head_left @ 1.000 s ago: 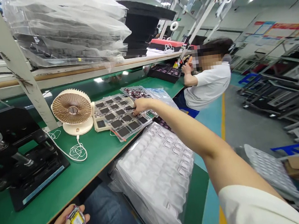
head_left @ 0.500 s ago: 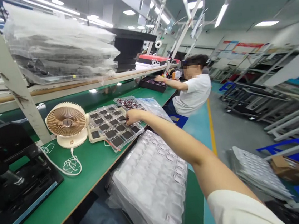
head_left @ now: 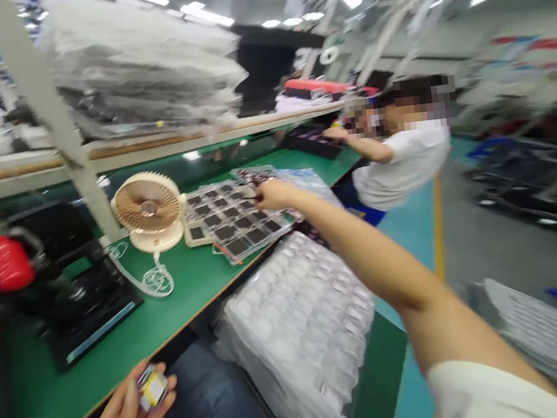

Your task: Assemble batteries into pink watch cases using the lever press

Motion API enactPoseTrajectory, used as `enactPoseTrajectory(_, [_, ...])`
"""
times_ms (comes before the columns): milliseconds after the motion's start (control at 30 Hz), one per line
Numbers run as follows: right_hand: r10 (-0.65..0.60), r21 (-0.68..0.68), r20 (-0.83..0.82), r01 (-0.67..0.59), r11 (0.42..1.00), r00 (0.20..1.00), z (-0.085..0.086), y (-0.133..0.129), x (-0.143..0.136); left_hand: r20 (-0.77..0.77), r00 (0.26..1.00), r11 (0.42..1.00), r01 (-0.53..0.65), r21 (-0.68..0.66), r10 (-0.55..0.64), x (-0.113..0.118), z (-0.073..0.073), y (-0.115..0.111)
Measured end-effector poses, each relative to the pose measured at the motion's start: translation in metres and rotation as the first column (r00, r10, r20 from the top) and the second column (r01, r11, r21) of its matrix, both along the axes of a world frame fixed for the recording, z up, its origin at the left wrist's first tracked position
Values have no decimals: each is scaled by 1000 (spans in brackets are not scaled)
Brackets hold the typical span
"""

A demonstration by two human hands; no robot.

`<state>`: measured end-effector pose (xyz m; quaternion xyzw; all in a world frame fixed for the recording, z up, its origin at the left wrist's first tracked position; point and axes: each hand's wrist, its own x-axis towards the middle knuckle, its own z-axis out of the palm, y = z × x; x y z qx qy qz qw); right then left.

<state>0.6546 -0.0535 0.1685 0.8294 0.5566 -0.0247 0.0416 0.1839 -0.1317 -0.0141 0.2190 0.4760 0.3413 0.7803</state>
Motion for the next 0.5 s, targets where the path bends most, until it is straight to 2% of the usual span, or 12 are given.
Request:
enactPoseTrajectory(67, [62, 46, -57, -60, 997, 996, -1, -5, -13, 43, 997, 998, -61, 3, 61, 9, 13, -3])
enactPoseTrajectory(100, [115, 86, -134, -104, 991, 984, -4, -9, -25, 74, 995, 997, -75, 19, 74, 15, 19, -1])
enactPoseTrajectory(133, [207, 168, -302, -161, 972, 931, -9, -16, -42, 99, 992, 996, -78, 34, 74, 22, 23, 1])
enactPoseTrajectory(167, [311, 235, -481, -222, 946, 819, -16, -24, -63, 115, 991, 996, -76, 49, 70, 27, 27, 4])
enactPoseTrajectory(233, [444, 288, -749, -363, 886, 491, -32, -45, -113, 132, 990, 996, -57, 64, 48, 37, 32, 8])
enactPoseTrajectory(300, [453, 325, -865, -446, 834, 216, -52, -62, -163, 143, 989, 997, -34, 76, 23, 42, 33, 9])
enactPoseTrajectory(333, [434, 333, -891, -460, 823, 132, -63, -68, -184, 147, 989, 996, -21, 84, 8, 43, 33, 8])
enactPoseTrajectory(400, [395, 334, -918, -455, 826, 42, -83, -71, -213, 147, 989, 994, -3, 107, -12, 41, 32, 6])
enactPoseTrajectory(500, [357, 312, -934, -451, 836, 15, -103, -65, -230, 134, 990, 988, 15, 154, -36, 36, 31, 5])
